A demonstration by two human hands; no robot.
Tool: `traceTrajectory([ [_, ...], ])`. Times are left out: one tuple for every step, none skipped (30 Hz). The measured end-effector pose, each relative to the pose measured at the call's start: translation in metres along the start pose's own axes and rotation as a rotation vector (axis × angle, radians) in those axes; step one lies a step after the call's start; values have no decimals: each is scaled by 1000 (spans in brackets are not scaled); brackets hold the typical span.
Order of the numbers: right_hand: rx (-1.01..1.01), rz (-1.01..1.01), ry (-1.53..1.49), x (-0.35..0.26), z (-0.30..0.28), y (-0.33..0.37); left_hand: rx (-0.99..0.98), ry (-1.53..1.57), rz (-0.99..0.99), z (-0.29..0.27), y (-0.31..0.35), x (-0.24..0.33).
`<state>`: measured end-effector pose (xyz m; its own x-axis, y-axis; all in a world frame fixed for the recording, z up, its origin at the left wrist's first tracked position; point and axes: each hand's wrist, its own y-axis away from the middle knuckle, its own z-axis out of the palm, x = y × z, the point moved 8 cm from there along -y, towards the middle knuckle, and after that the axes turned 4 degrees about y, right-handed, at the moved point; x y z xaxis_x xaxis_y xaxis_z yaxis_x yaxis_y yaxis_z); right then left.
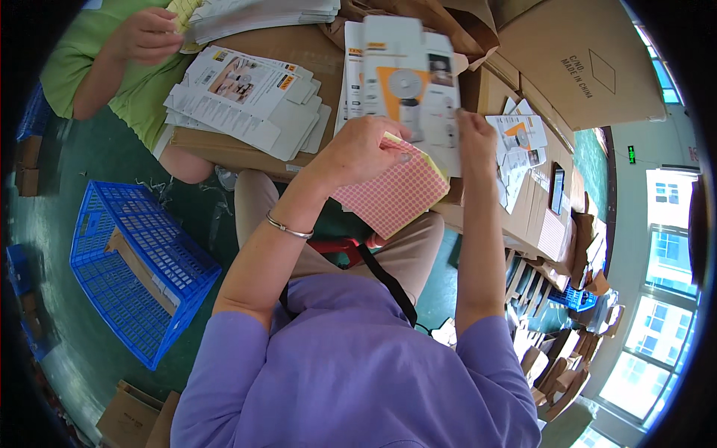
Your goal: Peeling small yellow stickers from a sheet and applying them to specific locations on instruction manuals.
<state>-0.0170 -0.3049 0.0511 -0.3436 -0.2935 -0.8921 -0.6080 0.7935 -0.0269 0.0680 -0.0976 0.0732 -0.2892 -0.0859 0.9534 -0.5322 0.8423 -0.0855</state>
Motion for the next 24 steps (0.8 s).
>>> traceTrajectory([
  [39,-22,-74,12,-18,-10,-2,-4,4,0,1,3],
  [77,-42,-147,28,-42,-25,6,24,1,-1,0,1],
  [101,-31,-361,30,-59,-28,23,49,-8,-4,1,-2],
  [139,-52,-401,42,-89,-40,21,48,-2,-4,0,-1],
  [173,28,-492,51,-107,-45,31,20,-24,-6,-1,-6],
  [228,61,-364,54,-129,-44,39,1,-44,-7,-2,-12],
  [343,99,-2,77,-174,-54,24,7,-30,-1,-6,-10],
  [456,5,343,72,-192,-53,43,-9,-42,0,-7,-13],
  [560,-91,689,61,-200,-48,63,-25,-54,1,-8,-14],
  [529,-185,667,51,-191,-42,70,-29,-57,0,-9,-15],
  [497,-275,646,38,-176,-31,65,-50,-81,2,-9,-17],
  [427,-365,645,30,-155,-28,58,-72,-104,3,-9,-18],
  [336,-453,548,17,-128,-16,50,-71,-107,5,-8,-17],
  [306,-559,601,-25,-88,10,63,-101,-119,1,-5,-19],
  [328,-567,664,-39,-72,21,71,-128,-119,-2,-4,-17],
  [342,-564,716,-32,-70,14,60,-126,-113,1,-5,-16],
  [325,-423,697,-13,-72,2,55,-141,-110,3,-8,-15],
  [339,-310,781,2,-79,-5,50,-155,-105,5,-9,-15],
  [334,-243,757,13,-82,-10,53,-157,-102,5,-10,-17],
  [335,-177,736,28,-91,-16,66,-152,-66,6,-11,-16],
  [411,-189,723,41,-102,-19,77,-145,-29,7,-12,-14],
  [347,25,499,56,-105,-18,74,-142,-26,7,-11,-13],
  [280,234,270,71,-103,-14,97,-146,-29,5,-9,-12],
  [186,303,-33,91,-95,-17,118,-150,-31,2,-8,-11],
])
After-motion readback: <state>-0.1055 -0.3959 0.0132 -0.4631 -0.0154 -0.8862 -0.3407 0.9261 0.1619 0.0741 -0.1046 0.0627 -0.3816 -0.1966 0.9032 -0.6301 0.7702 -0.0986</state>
